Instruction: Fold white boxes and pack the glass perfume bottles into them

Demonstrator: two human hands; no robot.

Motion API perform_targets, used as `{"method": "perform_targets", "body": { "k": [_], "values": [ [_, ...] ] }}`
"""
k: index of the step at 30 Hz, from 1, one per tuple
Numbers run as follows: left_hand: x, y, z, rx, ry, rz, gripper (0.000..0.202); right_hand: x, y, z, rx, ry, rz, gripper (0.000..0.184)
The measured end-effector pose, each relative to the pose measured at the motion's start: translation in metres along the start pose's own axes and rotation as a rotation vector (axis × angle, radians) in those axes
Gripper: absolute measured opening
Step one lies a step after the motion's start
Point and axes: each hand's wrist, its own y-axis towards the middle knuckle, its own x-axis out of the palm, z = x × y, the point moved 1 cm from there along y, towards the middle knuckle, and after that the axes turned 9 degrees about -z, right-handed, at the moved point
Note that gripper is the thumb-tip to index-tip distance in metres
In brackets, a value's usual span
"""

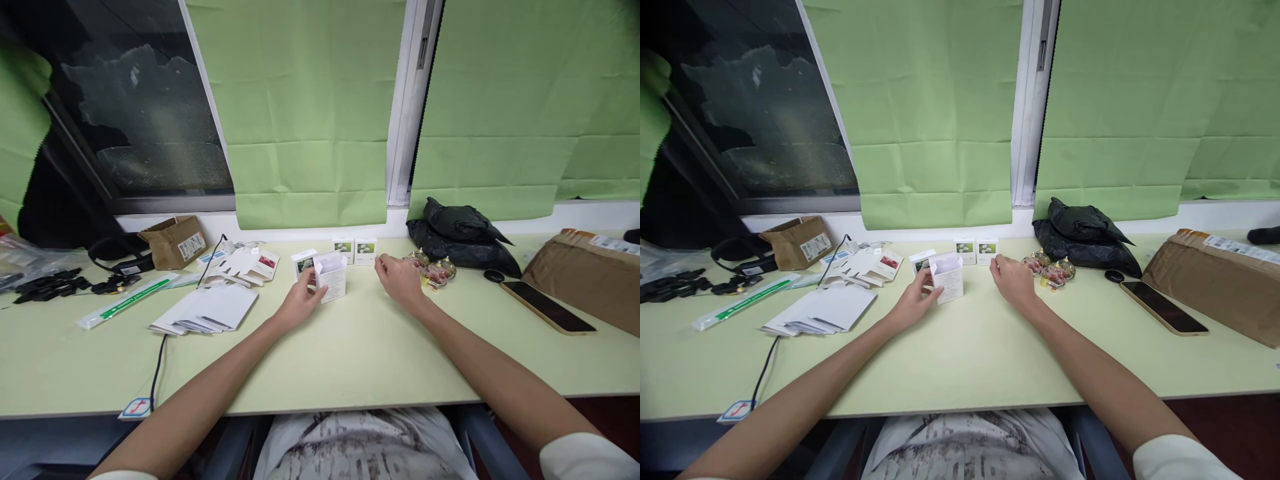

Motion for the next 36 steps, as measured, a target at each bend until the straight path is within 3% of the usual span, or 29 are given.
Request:
{"method": "perform_targets", "body": {
  "k": [7,13,20,27,30,36],
  "values": [
    [0.002,-0.002,0.004,0.013,-0.002,-0.032,0.045,-0.003,0.006,0.009,-0.011,0.245,0.174,0.040],
    [0.003,-0.003,0.008,0.023,-0.018,-0.054,0.046,-0.009,0.002,0.002,-0.038,0.503,0.176,0.042],
    [0.005,-0.005,0.009,0.034,-0.029,-0.054,0.047,-0.011,-0.002,-0.008,-0.101,0.737,0.074,0.035],
    [0.005,-0.004,0.009,0.026,-0.018,-0.042,0.048,0.000,-0.002,-0.009,-0.145,0.941,-0.147,0.030],
    [0.005,-0.004,0.010,0.025,-0.012,-0.044,0.048,0.008,-0.003,-0.008,-0.200,0.908,-0.203,0.033],
    [0.004,-0.004,0.010,0.015,-0.010,-0.057,0.046,0.020,-0.004,-0.006,-0.163,0.807,-0.300,0.031]
  ]
}}
